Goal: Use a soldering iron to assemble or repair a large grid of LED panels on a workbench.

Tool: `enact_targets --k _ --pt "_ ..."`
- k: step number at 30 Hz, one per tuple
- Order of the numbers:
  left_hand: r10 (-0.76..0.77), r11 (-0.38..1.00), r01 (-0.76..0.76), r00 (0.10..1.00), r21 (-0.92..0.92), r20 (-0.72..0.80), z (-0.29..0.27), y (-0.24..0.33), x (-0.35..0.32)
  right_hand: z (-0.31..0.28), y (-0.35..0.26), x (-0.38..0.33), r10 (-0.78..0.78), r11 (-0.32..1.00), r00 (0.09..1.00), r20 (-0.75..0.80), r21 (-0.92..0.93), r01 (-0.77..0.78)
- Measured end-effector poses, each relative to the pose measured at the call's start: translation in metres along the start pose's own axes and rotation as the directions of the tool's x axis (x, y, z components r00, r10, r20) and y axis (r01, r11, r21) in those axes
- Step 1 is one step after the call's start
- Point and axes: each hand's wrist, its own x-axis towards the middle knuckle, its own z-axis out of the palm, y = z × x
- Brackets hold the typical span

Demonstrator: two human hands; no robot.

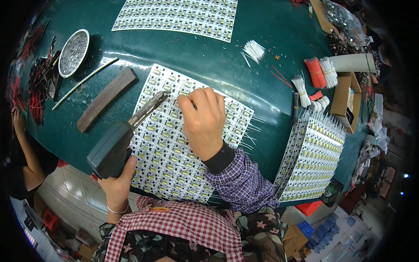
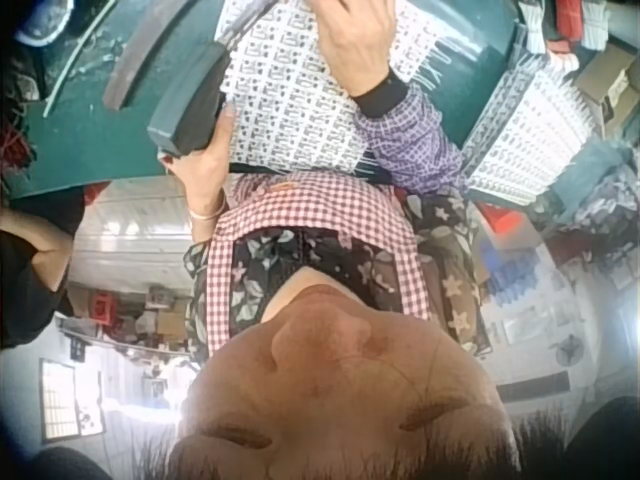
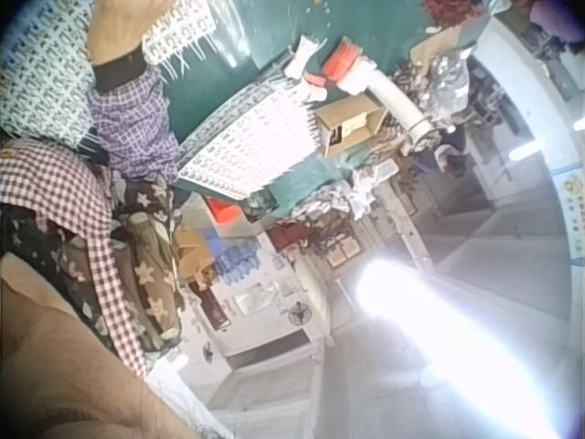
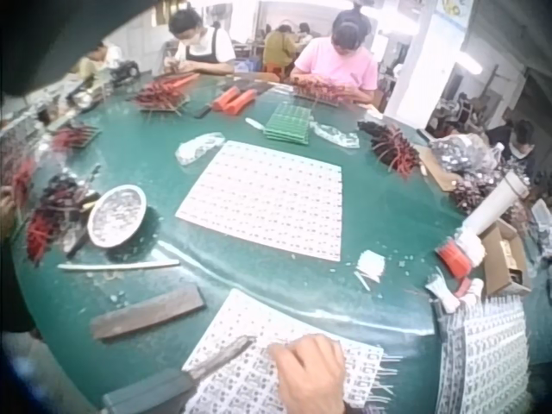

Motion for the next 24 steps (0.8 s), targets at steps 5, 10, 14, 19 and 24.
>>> enact_targets --k 5,10,14,19,24 --pt "-0.036 0.998 0.037 0.999 -0.05 0.022 0.004 -0.001 0.003 0.003 0.002 -0.002 -0.013 1.0 1.0 0.001 0.015 0.013" --pt "0.018 1.0 -0.018 0.999 -0.003 0.051 0.006 -0.003 0.005 0.004 0.002 -0.001 -0.024 0.999 1.0 -0.007 0.022 0.024" --pt "0.017 1.0 -0.018 0.998 0.005 0.068 0.005 -0.002 0.005 0.005 0.001 0.0 -0.028 0.999 0.999 -0.016 0.024 0.028" --pt "-0.087 0.996 0.089 0.995 -0.03 0.042 0.003 0.004 0.004 0.005 0.001 -0.001 -0.031 0.999 0.999 -0.01 0.023 0.031" --pt "-0.224 0.964 0.225 0.974 -0.143 0.027 -0.007 -0.001 -0.008 0.005 0.002 0.0 -0.031 0.999 0.999 -0.02 0.025 0.032"
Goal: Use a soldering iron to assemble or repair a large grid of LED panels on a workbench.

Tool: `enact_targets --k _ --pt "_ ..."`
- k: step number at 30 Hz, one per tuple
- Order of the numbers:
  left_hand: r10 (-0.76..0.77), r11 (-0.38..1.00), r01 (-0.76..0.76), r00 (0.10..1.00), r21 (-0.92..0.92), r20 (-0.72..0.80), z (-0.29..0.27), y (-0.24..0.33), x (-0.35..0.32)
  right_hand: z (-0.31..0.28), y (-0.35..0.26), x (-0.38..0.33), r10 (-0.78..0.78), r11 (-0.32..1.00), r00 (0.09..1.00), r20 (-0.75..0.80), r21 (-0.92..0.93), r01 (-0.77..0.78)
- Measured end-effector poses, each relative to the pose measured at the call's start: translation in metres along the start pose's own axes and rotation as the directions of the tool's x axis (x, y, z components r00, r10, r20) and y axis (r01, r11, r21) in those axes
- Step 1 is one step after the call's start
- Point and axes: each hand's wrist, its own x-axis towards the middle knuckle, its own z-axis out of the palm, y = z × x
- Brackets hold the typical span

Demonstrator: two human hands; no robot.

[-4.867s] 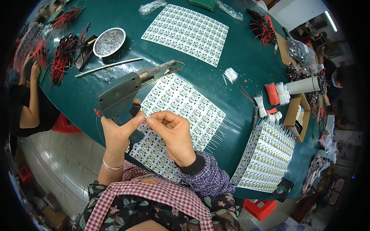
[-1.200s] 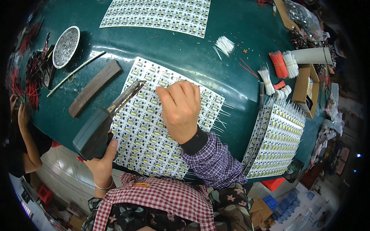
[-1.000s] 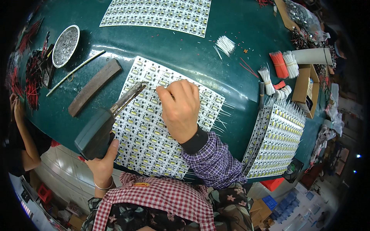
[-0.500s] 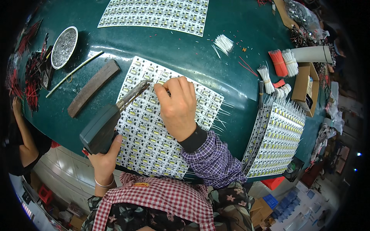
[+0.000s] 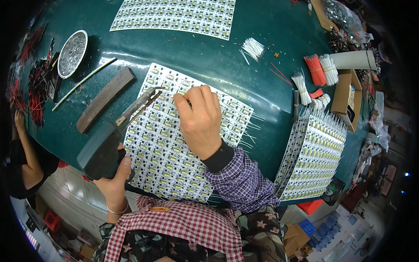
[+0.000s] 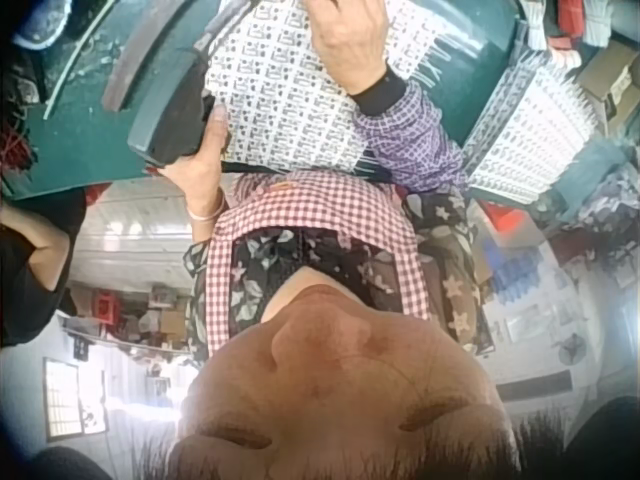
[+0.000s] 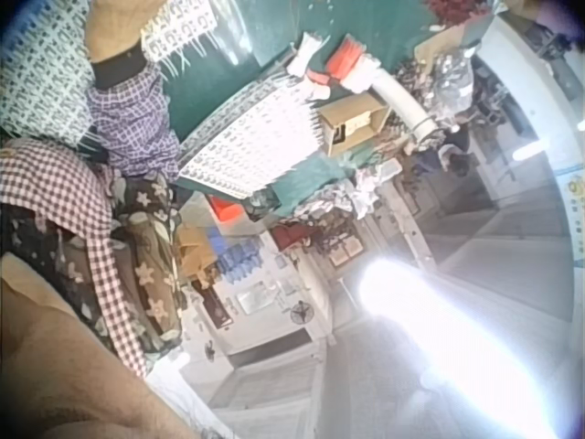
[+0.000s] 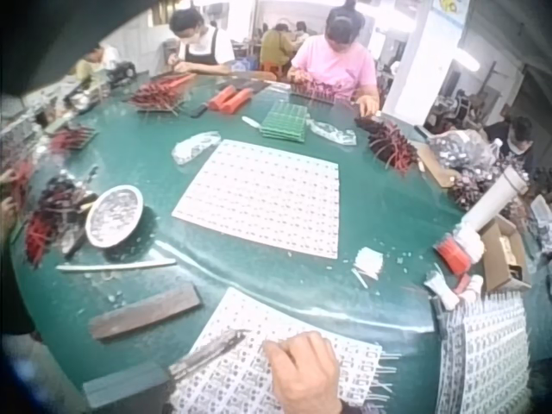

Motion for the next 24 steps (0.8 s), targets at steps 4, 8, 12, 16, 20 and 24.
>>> enact_targets --k 4,8,12,16,20,24 --pt "-0.09 0.976 0.08 0.995 -0.201 -0.039 0.002 0.001 0.0 0.0 0.0 0.0 0.0 1.0 1.0 0.007 0.003 0.0" --pt "-0.14 0.971 0.139 0.99 -0.193 0.009 -0.003 0.002 -0.002 0.0 -0.001 -0.001 0.004 1.0 1.0 0.0 0.013 -0.004" --pt "-0.04 0.996 0.042 0.999 -0.08 0.016 -0.001 -0.005 -0.004 -0.006 -0.003 0.001 0.004 1.0 1.0 0.01 0.021 -0.004" --pt "-0.017 1.0 0.018 1.0 -0.021 0.026 -0.002 -0.007 -0.007 -0.006 -0.001 0.0 0.0 0.999 1.0 0.016 0.042 -0.001" --pt "-0.024 1.0 0.023 1.0 0.015 0.008 0.001 -0.003 -0.006 -0.006 0.0 0.0 0.003 0.999 0.999 0.035 0.041 -0.004" --pt "-0.032 0.999 0.032 0.999 0.028 -0.017 0.004 0.001 -0.005 -0.007 0.0 -0.001 0.005 1.0 0.999 0.037 0.029 -0.006"
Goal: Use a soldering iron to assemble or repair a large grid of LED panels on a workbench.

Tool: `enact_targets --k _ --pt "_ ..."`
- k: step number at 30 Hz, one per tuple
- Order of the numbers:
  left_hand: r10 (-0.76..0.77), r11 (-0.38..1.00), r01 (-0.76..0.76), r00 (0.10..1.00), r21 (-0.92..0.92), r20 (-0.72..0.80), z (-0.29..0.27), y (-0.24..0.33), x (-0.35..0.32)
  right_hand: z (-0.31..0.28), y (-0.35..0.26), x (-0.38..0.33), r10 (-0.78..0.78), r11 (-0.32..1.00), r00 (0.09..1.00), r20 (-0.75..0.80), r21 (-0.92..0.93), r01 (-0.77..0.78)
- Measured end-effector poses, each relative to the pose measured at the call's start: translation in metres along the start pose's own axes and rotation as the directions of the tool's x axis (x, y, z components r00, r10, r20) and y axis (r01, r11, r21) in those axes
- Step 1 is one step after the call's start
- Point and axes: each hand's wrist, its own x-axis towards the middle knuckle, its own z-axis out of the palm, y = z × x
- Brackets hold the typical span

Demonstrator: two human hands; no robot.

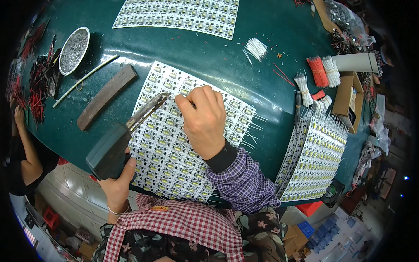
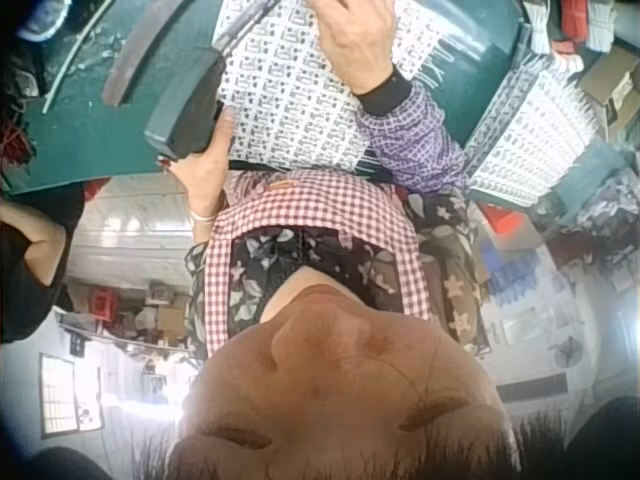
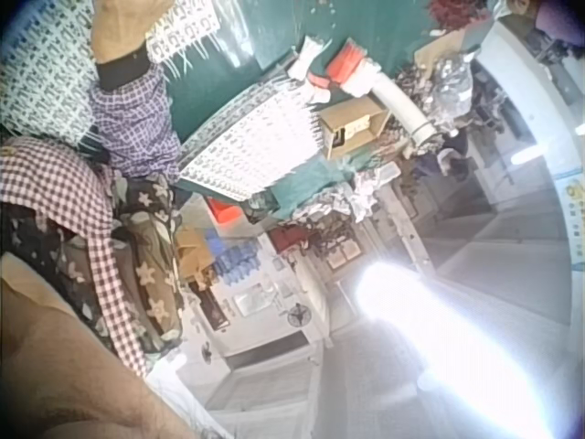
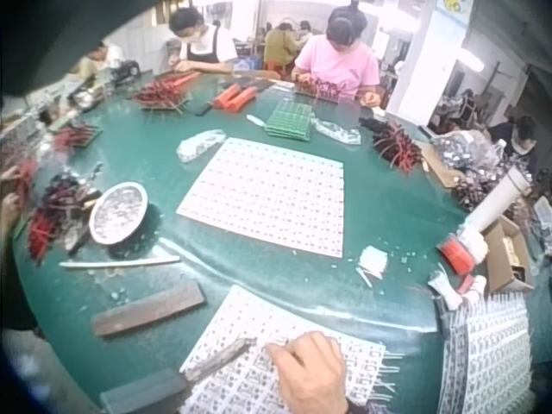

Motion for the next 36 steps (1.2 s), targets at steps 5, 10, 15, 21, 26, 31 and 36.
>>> enact_targets --k 5,10,15,21,26,31,36 --pt "0.008 0.999 -0.009 1.0 0.033 0.018 -0.001 0.0 0.0 0.0 0.0 0.001 0.0 1.0 1.0 0.009 -0.007 0.0" --pt "0.158 0.982 -0.161 0.986 0.099 0.044 0.002 -0.002 0.003 0.0 0.001 0.001 -0.01 1.0 1.0 0.012 -0.014 0.01" --pt "0.18 0.972 -0.19 0.98 0.139 0.08 0.001 0.0 0.003 0.001 0.0 0.002 -0.023 0.999 1.0 0.017 -0.031 0.023" --pt "0.112 0.977 -0.134 0.984 0.166 0.14 -0.007 -0.001 -0.005 0.0 0.001 0.002 -0.027 0.999 0.999 0.022 -0.044 0.028" --pt "-0.074 0.997 0.075 0.996 -0.016 0.046 -0.007 0.0 -0.014 0.0 0.0 0.003 -0.042 0.998 0.999 0.017 -0.044 0.042" --pt "0.018 0.998 -0.023 0.996 0.05 0.084 -0.009 -0.005 -0.012 0.0 0.001 0.002 -0.045 0.998 0.999 0.016 -0.049 0.046" --pt "0.072 0.992 -0.082 0.993 0.099 0.096 -0.006 -0.004 -0.01 -0.001 0.0 0.0 -0.032 0.998 0.999 0.026 -0.058 0.034"
